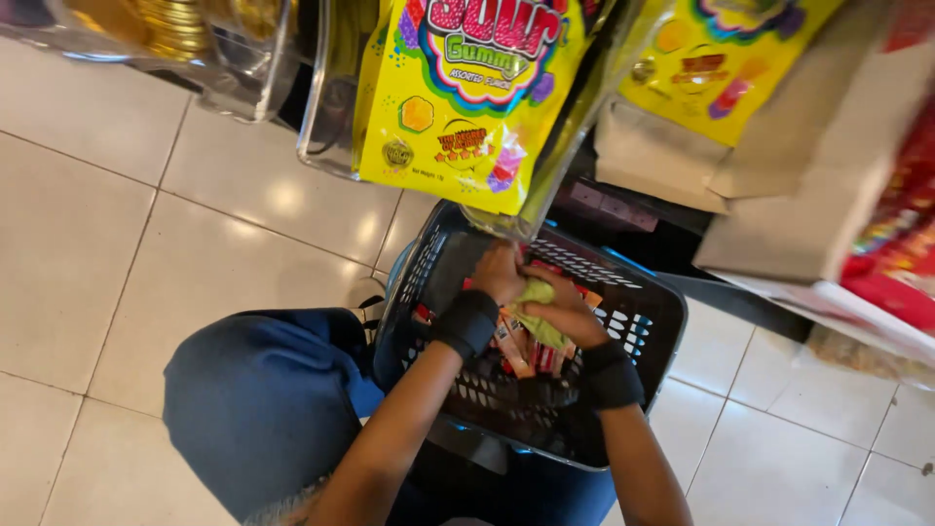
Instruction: The person wipes individual candy packages with a cloth and organizes them in a basket.
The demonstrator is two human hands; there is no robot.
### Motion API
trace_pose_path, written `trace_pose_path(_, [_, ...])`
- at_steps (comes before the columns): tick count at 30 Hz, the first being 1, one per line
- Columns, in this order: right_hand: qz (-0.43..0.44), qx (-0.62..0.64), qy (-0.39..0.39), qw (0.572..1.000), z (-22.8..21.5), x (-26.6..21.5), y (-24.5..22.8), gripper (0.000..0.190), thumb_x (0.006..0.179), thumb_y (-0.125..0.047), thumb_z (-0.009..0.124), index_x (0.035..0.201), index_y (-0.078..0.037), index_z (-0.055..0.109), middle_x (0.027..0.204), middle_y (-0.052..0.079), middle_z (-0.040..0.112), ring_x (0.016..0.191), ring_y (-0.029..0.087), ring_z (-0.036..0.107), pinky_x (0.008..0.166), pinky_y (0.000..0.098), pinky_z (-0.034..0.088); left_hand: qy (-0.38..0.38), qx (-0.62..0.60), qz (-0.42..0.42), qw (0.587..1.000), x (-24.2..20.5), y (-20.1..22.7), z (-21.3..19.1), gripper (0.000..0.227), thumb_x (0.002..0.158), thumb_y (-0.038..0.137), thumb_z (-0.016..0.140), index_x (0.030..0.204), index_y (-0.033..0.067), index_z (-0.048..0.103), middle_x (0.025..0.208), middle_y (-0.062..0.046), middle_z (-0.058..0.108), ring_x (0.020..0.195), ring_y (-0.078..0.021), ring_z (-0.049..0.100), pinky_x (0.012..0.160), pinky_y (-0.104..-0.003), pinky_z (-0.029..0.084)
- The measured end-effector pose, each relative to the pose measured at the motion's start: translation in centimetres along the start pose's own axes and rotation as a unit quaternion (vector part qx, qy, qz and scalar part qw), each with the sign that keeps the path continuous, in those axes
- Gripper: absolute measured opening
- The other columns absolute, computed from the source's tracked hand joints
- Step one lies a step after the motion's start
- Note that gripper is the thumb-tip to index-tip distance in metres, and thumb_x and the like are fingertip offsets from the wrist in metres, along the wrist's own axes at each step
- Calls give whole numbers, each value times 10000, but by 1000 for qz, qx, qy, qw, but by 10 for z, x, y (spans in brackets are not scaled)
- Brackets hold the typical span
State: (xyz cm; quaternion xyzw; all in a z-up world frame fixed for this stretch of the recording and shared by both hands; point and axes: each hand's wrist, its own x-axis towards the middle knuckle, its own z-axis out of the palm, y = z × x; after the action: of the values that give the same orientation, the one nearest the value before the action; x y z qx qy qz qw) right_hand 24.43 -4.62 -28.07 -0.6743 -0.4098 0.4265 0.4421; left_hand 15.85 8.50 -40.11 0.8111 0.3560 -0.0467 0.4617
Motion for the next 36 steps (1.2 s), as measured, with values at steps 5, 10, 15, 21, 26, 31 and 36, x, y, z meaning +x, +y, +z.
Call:
trace_pose_path(5, [67,123,76,987,-5,-75,-101,546,803,19,730,1340,-15,636,1209,106,693,1075,134,643,936,287,523,93,-167,222,956,-97,112,-89,592,673,1,753,1202,41,490,1135,-278,597,1122,-470,568,947,-504,485])
trace_pose_path(10, [-72,-99,340,932,24,-130,-165,435,793,-19,773,1215,-55,671,1156,126,692,1068,214,677,952,326,545,-15,-212,184,960,-198,177,-151,834,796,11,650,1538,81,277,1194,-288,651,1099,-446,641,926,-499,499])
trace_pose_path(15, [-160,-222,453,848,55,-167,-225,390,731,-7,782,1112,-60,718,1146,159,613,1061,332,642,908,390,538,-35,-142,309,940,-243,161,-126,737,803,-58,554,1520,13,393,1203,-309,680,1097,-476,653,929,-492,516])
trace_pose_path(21, [-182,-228,509,810,62,-190,-258,349,746,-6,782,1080,-81,719,1137,135,611,1026,310,652,885,391,553,-141,-182,247,941,-287,183,-162,773,788,-58,502,1536,45,336,1351,-188,620,1129,-324,671,883,-411,545])
trace_pose_path(26, [-230,-251,496,799,76,-193,-279,346,747,-14,800,1077,-73,713,1136,132,600,1010,313,652,868,388,549,-115,-258,328,901,-297,188,-181,716,815,-102,505,1511,29,399,1367,-190,623,1278,-260,585,1082,-349,452])
trace_pose_path(31, [-245,-265,446,819,77,-197,-281,350,719,-31,815,1054,-85,728,1150,144,604,1002,321,659,842,387,554,-75,-240,353,901,-307,182,-190,690,837,-107,484,1510,16,393,1375,-195,622,1313,-277,585,1109,-355,428])
trace_pose_path(36, [-215,-256,488,806,73,-199,-298,332,739,-14,804,1054,-80,724,1162,143,606,1026,324,657,874,391,556,-81,-208,331,917,-318,174,-179,697,857,-83,510,1528,17,350,1400,-203,590,1309,-283,577,1076,-357,440])
